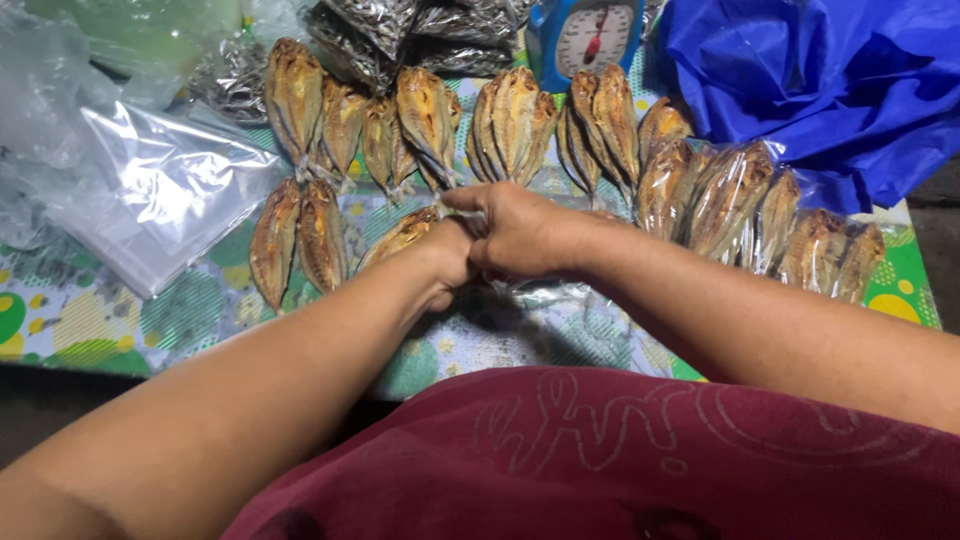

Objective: The person places dried fish into clear plastic bags on a table, ties the bags shut, and sets them aside. The person repeats this process with multiple dried fish from a pile on the table.

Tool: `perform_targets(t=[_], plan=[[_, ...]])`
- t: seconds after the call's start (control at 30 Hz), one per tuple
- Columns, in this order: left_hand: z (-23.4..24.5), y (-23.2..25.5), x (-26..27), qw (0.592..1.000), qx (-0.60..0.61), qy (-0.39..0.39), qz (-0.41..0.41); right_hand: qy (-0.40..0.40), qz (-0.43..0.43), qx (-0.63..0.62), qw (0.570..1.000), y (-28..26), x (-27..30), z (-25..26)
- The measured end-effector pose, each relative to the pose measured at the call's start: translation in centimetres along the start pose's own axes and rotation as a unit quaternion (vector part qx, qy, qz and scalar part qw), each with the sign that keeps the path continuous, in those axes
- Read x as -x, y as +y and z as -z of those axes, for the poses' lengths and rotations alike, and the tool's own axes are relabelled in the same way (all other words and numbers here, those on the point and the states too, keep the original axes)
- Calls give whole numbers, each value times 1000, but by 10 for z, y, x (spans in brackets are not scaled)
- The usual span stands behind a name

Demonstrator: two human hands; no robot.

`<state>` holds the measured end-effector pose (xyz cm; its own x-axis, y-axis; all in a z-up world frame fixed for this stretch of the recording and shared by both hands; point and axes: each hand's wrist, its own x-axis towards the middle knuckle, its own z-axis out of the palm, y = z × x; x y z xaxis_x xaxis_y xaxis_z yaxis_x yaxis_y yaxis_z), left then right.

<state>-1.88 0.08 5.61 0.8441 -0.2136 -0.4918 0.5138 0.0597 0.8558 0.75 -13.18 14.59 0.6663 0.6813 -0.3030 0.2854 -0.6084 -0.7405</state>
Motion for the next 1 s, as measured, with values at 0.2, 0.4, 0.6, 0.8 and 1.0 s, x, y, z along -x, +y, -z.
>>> perform_targets(t=[0.2,0.4,0.6,0.8,1.0], plan=[[14,-37,-41,922,-378,12,-78,44,7,-86,995,55,14,3],[12,-71,-93,956,236,115,132,150,-61,234,959,138,45,-7],[-21,-40,-51,925,-374,35,-60,93,-87,348,929,143,55,-36],[62,-19,-3,885,-442,125,-73,63,-101,350,929,143,45,-29],[132,-18,75,742,-479,469,-6,66,-103,366,923,144,41,-31]])
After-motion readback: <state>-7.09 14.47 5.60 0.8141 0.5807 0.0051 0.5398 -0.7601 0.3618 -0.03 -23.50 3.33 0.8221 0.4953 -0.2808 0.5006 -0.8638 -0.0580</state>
